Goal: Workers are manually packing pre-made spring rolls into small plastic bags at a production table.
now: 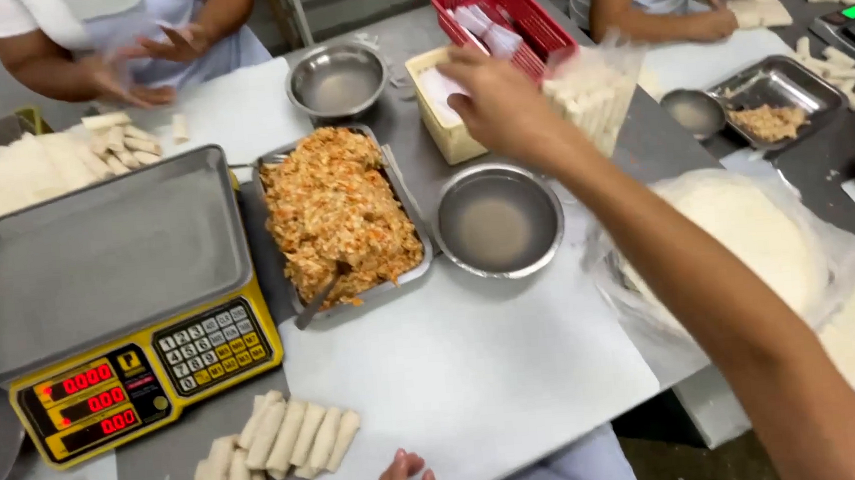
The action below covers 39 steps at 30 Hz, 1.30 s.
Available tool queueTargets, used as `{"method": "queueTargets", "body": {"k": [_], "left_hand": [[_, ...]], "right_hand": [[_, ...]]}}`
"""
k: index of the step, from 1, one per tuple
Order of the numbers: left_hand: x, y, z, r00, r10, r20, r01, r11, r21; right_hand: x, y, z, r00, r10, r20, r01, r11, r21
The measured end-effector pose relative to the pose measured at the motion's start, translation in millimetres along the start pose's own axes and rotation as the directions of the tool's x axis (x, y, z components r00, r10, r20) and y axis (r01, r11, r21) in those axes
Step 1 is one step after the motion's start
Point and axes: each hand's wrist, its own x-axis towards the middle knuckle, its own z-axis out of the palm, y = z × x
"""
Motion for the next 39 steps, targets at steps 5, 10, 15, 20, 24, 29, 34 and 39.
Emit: {"method": "queueTargets", "body": {"k": [5,10,15,20,24,29,34,39], "left_hand": [[-39.7,65.7,61.7,0.994,0.068,-0.081,-0.057,0.991,0.121],[-79.6,170.7,93.3,0.958,-0.267,-0.107,0.238,0.944,-0.227],[-58.7,168.2,82.3,0.986,-0.094,-0.136,0.059,0.969,-0.241],[-66.9,170.7,82.0,0.981,-0.150,-0.120,0.116,0.961,-0.251],[-59.7,171.2,80.3,0.955,-0.292,-0.061,0.233,0.858,-0.458],[-12.0,171.0,51.4,0.965,-0.210,0.157,0.261,0.718,-0.645],[33.6,206.1,27.2,0.868,0.183,0.462,0.253,0.639,-0.727],[60.9,220.1,19.4,0.411,0.138,0.901,0.452,0.827,-0.333]], "right_hand": [[41.4,203.0,164.9,0.951,0.206,0.229,-0.116,0.928,-0.353],[24.9,247.2,207.9,0.869,0.386,0.311,-0.126,0.778,-0.616],[7.1,291.7,188.8,0.987,0.160,-0.017,-0.155,0.921,-0.357],[-23.7,49.6,79.5,0.999,0.010,-0.040,-0.005,0.991,0.132],[-125.4,-51.5,-9.4,0.911,0.410,0.049,-0.407,0.869,0.282],[-234.9,-164.5,-52.0,0.844,0.204,0.495,-0.523,0.515,0.679],[-301.9,-161.2,-49.6,0.760,0.010,0.650,-0.629,0.263,0.731],[-346.6,-118.5,-54.1,0.713,0.149,0.685,-0.694,0.007,0.720]]}}
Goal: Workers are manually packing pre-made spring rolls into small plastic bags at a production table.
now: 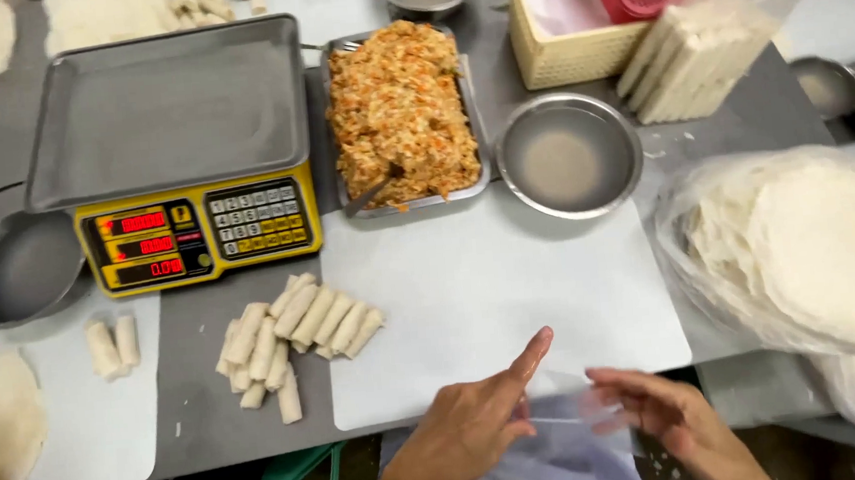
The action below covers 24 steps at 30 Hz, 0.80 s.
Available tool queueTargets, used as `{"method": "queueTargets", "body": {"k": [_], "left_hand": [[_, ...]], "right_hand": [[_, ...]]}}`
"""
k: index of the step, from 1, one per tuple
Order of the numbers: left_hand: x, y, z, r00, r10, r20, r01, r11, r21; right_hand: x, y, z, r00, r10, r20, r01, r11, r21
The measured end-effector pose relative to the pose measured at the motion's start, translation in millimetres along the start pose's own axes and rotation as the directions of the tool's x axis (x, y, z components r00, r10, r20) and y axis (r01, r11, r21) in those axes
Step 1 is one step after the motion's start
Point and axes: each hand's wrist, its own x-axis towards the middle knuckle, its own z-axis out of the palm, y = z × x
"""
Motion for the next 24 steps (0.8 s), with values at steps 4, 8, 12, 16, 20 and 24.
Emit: {"method": "queueTargets", "body": {"k": [4,8,12,16,20,24], "left_hand": [[0.9,-1.1,0.4,0.993,0.117,0.033,-0.121,0.983,0.140],[-1.3,1.8,-9.1,0.995,-0.068,0.069,0.061,0.994,0.095],[-3.7,-2.4,-8.0,0.974,-0.223,0.040,0.221,0.974,0.054],[-6.2,-11.9,-5.5,0.964,-0.261,0.042,0.259,0.965,0.045],[-7.2,-49.3,9.5,0.889,-0.044,-0.456,0.123,0.982,0.145],[-5.2,-32.0,26.1,0.521,0.150,-0.840,-0.203,0.978,0.049]], "right_hand": [[21.3,12.9,8.7,0.810,0.243,-0.534,-0.401,0.894,-0.201],[25.2,15.8,14.1,0.932,0.132,-0.338,-0.215,0.951,-0.222],[29.7,24.0,25.9,0.852,0.196,-0.486,-0.291,0.948,-0.126],[33.6,24.6,33.2,0.907,0.164,-0.389,-0.232,0.963,-0.135],[34.0,29.1,36.6,0.905,0.081,-0.418,-0.092,0.996,-0.008],[31.6,29.9,45.6,0.829,-0.021,-0.559,0.027,1.000,0.003]]}}
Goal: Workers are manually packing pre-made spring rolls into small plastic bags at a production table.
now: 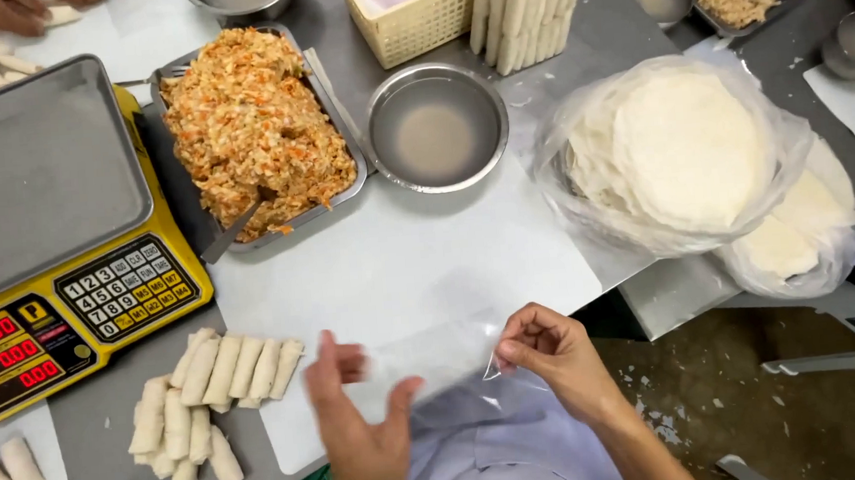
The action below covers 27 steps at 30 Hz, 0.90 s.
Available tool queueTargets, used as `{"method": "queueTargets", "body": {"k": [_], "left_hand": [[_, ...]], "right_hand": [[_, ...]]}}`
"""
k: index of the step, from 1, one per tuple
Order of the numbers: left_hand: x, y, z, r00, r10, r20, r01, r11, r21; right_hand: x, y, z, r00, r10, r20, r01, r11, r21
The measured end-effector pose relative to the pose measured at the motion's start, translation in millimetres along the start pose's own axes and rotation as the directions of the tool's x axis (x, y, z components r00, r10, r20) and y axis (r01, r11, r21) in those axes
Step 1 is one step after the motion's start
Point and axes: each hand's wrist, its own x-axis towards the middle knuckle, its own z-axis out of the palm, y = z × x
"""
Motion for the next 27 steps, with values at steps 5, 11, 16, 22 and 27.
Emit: {"method": "queueTargets", "body": {"k": [5,11,16,22,27], "left_hand": [[1.4,23.9,45.5,0.789,-0.455,0.412,0.587,0.755,-0.292],[20.4,-11.8,42.3,0.778,-0.404,0.481,0.507,0.856,-0.101],[8.4,32.2,42.1,0.969,0.238,0.072,-0.229,0.967,-0.114],[0.2,16.0,63.2,0.776,0.078,0.626,-0.143,0.988,0.054],[23.6,2.9,53.1,0.574,-0.073,0.816,0.192,0.980,-0.047]], "right_hand": [[-7.3,42.9,17.8,0.980,0.168,0.108,-0.198,0.880,0.431],[-3.4,60.9,-33.7,0.993,0.104,-0.049,-0.054,0.798,0.600],[-7.5,6.1,2.3,0.928,-0.165,-0.334,0.150,0.986,-0.070],[-17.4,-19.2,47.5,0.866,-0.439,-0.238,0.401,0.895,-0.194],[-29.3,-14.6,73.9,0.762,-0.632,0.144,0.601,0.607,-0.520]]}}
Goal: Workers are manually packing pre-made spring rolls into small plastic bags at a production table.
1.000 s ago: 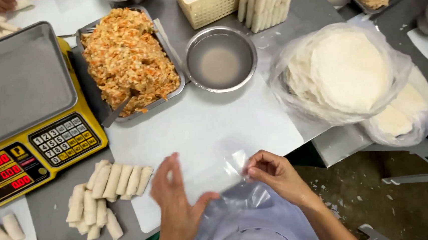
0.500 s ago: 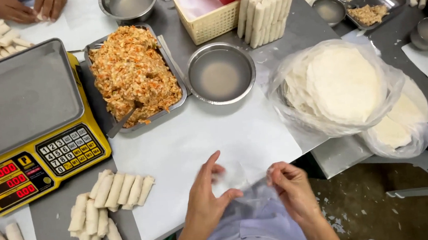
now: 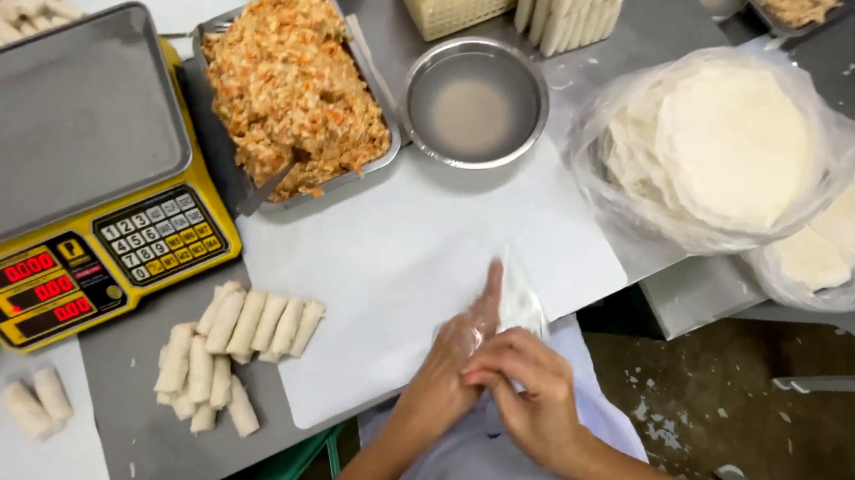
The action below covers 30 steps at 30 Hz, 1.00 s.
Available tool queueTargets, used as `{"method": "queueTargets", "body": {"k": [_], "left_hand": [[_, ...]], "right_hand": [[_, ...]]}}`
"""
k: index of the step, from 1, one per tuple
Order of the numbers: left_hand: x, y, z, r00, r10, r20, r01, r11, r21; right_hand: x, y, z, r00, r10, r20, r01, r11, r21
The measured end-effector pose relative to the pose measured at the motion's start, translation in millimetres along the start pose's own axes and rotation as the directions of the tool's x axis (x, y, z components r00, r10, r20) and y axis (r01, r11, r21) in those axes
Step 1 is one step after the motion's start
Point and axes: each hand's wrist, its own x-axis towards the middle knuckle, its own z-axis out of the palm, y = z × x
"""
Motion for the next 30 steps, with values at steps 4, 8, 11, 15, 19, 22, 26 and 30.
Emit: {"method": "queueTargets", "body": {"k": [4,8,11,15,19,22,26,30], "left_hand": [[29.6,-33.1,21.7,0.931,0.191,-0.311,-0.161,0.980,0.120],[43.8,-36.5,22.8,0.887,0.060,-0.457,0.019,0.986,0.168],[38.3,-16.4,8.1,0.884,-0.097,-0.458,0.196,0.965,0.174],[25.4,-26.7,17.4,0.856,0.032,-0.515,0.192,0.907,0.375],[3.8,-0.8,5.0,0.903,-0.184,-0.389,0.257,0.955,0.145],[-11.3,1.6,4.2,0.893,-0.191,-0.408,0.255,0.961,0.107],[-53.2,-5.2,-13.0,0.921,-0.271,-0.281,0.242,0.961,-0.135],[-129.3,-28.6,-40.0,0.823,-0.228,-0.520,0.234,0.971,-0.056]], "right_hand": [[-9.9,10.9,11.6,0.994,-0.086,0.074,0.091,0.994,-0.062],[-15.1,8.4,22.2,0.957,-0.242,0.160,0.243,0.970,0.015],[-16.5,13.4,24.4,0.930,-0.308,0.202,0.289,0.950,0.117],[-17.6,51.3,-0.8,0.956,-0.289,0.052,0.282,0.952,0.116],[46.6,65.4,-12.0,0.996,0.077,-0.044,-0.084,0.980,-0.182],[51.7,98.9,5.3,0.926,0.342,0.159,-0.329,0.939,-0.104],[50.4,145.8,14.6,0.939,0.283,0.196,-0.233,0.941,-0.244],[65.4,188.8,5.2,0.942,0.214,0.260,-0.065,0.873,-0.484]]}}
